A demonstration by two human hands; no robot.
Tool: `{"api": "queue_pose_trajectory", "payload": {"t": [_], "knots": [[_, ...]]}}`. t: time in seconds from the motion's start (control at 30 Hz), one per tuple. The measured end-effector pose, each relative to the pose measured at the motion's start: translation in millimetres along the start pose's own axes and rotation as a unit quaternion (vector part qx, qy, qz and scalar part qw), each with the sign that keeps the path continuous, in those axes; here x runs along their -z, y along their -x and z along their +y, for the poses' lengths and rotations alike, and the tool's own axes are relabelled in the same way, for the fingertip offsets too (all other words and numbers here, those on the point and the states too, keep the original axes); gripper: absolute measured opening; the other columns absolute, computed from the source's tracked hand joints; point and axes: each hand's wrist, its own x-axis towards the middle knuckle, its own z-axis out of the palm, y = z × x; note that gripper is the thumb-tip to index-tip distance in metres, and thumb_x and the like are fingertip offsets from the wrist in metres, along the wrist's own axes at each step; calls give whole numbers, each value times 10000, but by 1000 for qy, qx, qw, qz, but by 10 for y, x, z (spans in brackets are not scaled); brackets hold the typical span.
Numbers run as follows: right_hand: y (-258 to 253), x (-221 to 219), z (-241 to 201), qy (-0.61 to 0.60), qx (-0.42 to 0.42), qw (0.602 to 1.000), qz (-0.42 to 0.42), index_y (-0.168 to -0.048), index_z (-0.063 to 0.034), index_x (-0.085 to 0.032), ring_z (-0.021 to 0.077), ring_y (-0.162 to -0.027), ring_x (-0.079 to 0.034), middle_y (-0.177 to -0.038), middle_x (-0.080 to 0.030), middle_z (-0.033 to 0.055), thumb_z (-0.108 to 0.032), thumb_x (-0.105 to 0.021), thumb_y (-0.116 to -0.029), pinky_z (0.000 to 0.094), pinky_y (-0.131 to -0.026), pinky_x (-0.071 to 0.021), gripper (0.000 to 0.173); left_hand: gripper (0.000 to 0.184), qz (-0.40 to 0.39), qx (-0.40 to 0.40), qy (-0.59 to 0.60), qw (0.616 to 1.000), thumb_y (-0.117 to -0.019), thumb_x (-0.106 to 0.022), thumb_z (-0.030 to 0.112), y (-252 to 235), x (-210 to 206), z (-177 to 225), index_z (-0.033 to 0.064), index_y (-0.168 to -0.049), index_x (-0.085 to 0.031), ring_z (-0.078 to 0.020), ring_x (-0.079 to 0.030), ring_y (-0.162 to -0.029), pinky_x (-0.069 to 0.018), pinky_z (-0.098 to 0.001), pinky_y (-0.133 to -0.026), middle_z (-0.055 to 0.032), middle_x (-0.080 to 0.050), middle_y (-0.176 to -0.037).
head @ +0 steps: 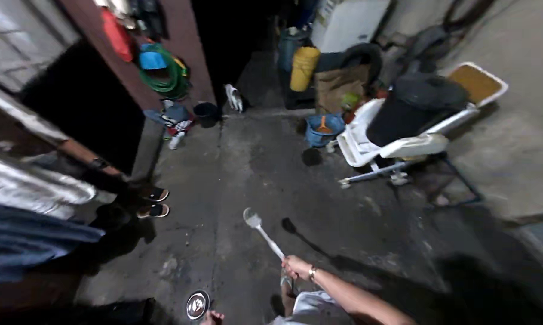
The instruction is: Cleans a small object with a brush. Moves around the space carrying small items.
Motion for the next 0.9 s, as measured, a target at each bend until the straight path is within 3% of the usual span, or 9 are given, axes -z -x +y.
{"api": "queue_pose_trajectory", "payload": {"t": [0.17, 0.27, 0.4, 0.43, 0.5, 0.57, 0.7, 0.8, 0.9], "knots": [[-70, 1352, -466, -93, 16, 983, 159, -1215, -28, -551, 75, -494, -361, -681, -393, -27, -329, -337, -1141, 237, -479, -353, 376, 482, -18, -22, -162, 986, -1147, -264, 317, -519, -1179, 852, -72, -1120, -546, -128, -617, -617, -571, -330, -642, -62, -594, -734], [-124, 1920, -746, -137, 12, 962, 234, -1339, -21, -544, 104, -571, -392, -779, -451, 21, -240, -375, -1132, 270, -539, -374, 346, 520, -36, -30, -270, 962, -1146, -292, 319, -866, -1777, 1353, -119, -1188, -569, -185, -618, -721, -557, -381, -730, -163, -625, -872], [-418, 2641, -1244, -182, 9, 933, 312, -1317, -22, -552, 104, -562, -391, -773, -446, 21, -216, -394, -1124, 270, -528, -368, 316, 580, -38, -33, -354, 934, -1144, -289, 354, -1471, -2598, 1952, -134, -1147, -602, -253, -636, -786, -543, -433, -778, -234, -662, -938], [-528, 2838, -1395, -152, 4, 932, 330, -1324, -21, -556, 121, -601, -432, -814, -481, 43, -225, -388, -1124, 282, -562, -398, 332, 578, -34, -30, -356, 933, -1144, -284, 363, -1607, -2844, 2088, -122, -1137, -599, -230, -620, -759, -537, -414, -754, -210, -649, -914], [-663, 3218, -1761, -66, -21, 931, 358, -1352, 23, -578, 263, -921, -620, -1103, -641, 201, -226, -404, -1121, 411, -844, -510, 382, 588, -38, -20, -351, 935, -1143, -281, 374, -1844, -3296, 2349, -121, -1145, -598, -216, -614, -741, -540, -401, -737, -199, -643, -907], [-697, 3501, -2293, -19, -37, 918, 394, -1332, 66, -593, 381, -1229, -612, -1313, -624, 284, -220, -423, -1111, 516, -1058, -467, 400, 593, -52, -15, -352, 934, -1142, -277, 388, -2103, -3745, 2698, -113, -1156, -594, -215, -614, -738, -542, -398, -723, -198, -645, -916], [-688, 3993, -3410, 39, -58, 894, 442, -1351, 68, -583, 383, -1338, -555, -1396, -582, 286, -203, -406, -1110, 513, -1118, -432, 404, 594, -100, -7, -365, 926, -1132, -323, 409, -2348, -4590, 3520, -122, -1191, -582, -238, -640, -768, -562, -408, -749, -214, -637, -947], [-771, 4328, -4123, 80, -63, 884, 456, -1403, 61, -534, 368, -1348, -552, -1420, -570, 270, -161, -428, -1087, 496, -1123, -436, 401, 645, -94, -18, -375, 922, -1116, -333, 473, -2502, -5065, 4036, -114, -1090, -597, -205, -628, -675, -564, -379, -674, -158, -615, -810], [-937, 4717, -4743, 110, -50, 875, 469, -1406, 73, -535, 366, -1375, -528, -1439, -556, 277, -154, -430, -1085, 489, -1151, -406, 407, 593, -92, -12, -378, 921, -1134, -312, 412, -2754, -5409, 4368, -113, -1168, -586, -214, -632, -707, -558, -385, -699, -176, -637, -870]]}}
